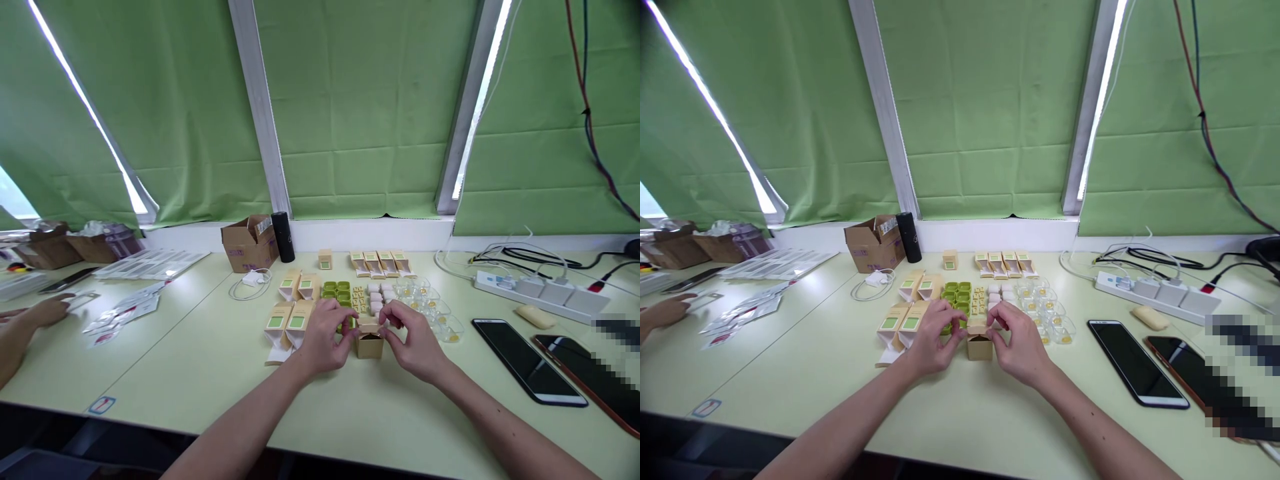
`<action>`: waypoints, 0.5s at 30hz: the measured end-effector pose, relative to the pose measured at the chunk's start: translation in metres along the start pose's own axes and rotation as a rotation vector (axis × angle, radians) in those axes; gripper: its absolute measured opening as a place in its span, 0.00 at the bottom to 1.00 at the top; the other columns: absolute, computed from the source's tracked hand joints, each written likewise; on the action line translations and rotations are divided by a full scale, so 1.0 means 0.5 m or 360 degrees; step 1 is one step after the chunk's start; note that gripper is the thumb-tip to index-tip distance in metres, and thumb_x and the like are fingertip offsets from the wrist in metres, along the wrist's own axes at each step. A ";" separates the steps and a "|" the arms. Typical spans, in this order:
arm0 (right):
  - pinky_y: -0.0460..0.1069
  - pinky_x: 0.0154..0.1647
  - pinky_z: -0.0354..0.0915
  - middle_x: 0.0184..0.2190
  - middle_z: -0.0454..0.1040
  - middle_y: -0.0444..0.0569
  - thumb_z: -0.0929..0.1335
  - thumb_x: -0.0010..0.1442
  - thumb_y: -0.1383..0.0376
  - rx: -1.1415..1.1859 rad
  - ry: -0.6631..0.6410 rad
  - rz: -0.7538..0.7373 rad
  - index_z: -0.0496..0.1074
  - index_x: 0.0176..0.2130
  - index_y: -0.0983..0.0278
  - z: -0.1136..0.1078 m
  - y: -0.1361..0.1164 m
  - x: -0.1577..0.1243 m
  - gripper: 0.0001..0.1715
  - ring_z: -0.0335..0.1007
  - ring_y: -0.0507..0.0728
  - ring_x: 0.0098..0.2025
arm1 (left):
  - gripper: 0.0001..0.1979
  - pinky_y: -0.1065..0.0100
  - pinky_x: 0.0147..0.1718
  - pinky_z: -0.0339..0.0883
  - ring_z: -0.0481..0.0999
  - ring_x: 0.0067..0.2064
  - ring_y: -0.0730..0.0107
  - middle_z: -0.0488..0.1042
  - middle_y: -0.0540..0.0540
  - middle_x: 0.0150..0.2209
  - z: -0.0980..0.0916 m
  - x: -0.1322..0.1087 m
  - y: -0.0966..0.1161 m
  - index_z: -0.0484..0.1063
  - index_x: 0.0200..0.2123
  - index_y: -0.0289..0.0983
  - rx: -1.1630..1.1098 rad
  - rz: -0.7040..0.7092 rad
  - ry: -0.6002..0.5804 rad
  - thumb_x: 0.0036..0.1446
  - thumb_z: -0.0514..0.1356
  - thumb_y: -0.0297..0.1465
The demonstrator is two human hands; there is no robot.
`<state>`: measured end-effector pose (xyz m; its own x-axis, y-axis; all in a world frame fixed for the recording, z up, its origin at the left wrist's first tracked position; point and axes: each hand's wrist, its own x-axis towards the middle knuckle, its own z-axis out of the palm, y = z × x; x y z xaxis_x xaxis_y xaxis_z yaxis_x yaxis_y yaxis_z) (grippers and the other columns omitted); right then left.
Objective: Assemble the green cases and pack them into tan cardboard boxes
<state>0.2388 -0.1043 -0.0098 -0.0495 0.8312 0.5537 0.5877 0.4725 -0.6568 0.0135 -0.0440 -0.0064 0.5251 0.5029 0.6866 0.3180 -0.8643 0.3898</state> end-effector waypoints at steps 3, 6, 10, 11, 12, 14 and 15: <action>0.52 0.34 0.59 0.30 0.67 0.45 0.68 0.58 0.70 -0.0069 -0.0020 -0.0023 0.67 0.37 0.57 0.001 0.001 -0.002 0.08 0.63 0.58 0.32 | 0.07 0.55 0.39 0.60 0.71 0.36 0.56 0.75 0.46 0.27 0.007 -0.003 -0.006 0.77 0.45 0.41 0.0007 0.0024 -0.0012 0.64 0.63 0.32; 0.52 0.34 0.59 0.31 0.69 0.45 0.68 0.58 0.70 -0.0104 -0.0040 -0.0036 0.67 0.37 0.57 0.003 0.002 -0.005 0.08 0.65 0.59 0.33 | 0.06 0.55 0.39 0.60 0.70 0.35 0.57 0.74 0.46 0.27 0.013 -0.009 -0.012 0.77 0.43 0.41 0.0028 0.0049 -0.0051 0.64 0.61 0.32; 0.52 0.33 0.58 0.31 0.69 0.45 0.68 0.57 0.70 -0.0175 -0.0065 -0.0070 0.66 0.36 0.57 0.005 0.003 -0.007 0.08 0.65 0.59 0.32 | 0.04 0.56 0.39 0.59 0.69 0.34 0.58 0.72 0.46 0.27 0.017 -0.013 -0.015 0.77 0.40 0.41 0.0066 0.0098 -0.0072 0.64 0.61 0.30; 0.52 0.33 0.58 0.30 0.69 0.45 0.67 0.57 0.71 -0.0188 -0.0073 -0.0081 0.65 0.35 0.57 0.005 0.004 -0.007 0.09 0.65 0.59 0.32 | 0.04 0.55 0.39 0.59 0.69 0.34 0.58 0.72 0.46 0.27 0.017 -0.014 -0.014 0.76 0.40 0.41 0.0067 0.0102 -0.0079 0.63 0.61 0.30; 0.52 0.33 0.57 0.30 0.69 0.45 0.67 0.56 0.71 -0.0200 -0.0082 -0.0093 0.65 0.35 0.57 0.005 0.005 -0.007 0.09 0.65 0.59 0.32 | 0.04 0.55 0.39 0.59 0.69 0.35 0.58 0.73 0.46 0.27 0.016 -0.013 -0.013 0.76 0.40 0.41 0.0066 0.0106 -0.0088 0.63 0.61 0.30; 0.52 0.33 0.57 0.29 0.69 0.45 0.67 0.56 0.72 -0.0225 -0.0097 -0.0118 0.64 0.35 0.57 0.005 0.007 -0.006 0.10 0.65 0.58 0.31 | 0.04 0.55 0.39 0.59 0.69 0.34 0.58 0.73 0.46 0.27 0.014 -0.012 -0.009 0.76 0.40 0.41 0.0069 0.0115 -0.0103 0.63 0.61 0.29; 0.52 0.33 0.57 0.29 0.69 0.45 0.67 0.56 0.72 -0.0238 -0.0103 -0.0130 0.64 0.35 0.57 0.005 0.007 -0.006 0.10 0.65 0.58 0.31 | 0.04 0.55 0.39 0.59 0.69 0.34 0.58 0.73 0.46 0.27 0.013 -0.011 -0.007 0.76 0.39 0.41 0.0074 0.0121 -0.0111 0.63 0.60 0.29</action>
<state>0.2389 -0.1045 -0.0154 -0.1508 0.8114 0.5647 0.6930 0.4942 -0.5250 0.0144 -0.0436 -0.0156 0.6024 0.4368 0.6680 0.3103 -0.8993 0.3082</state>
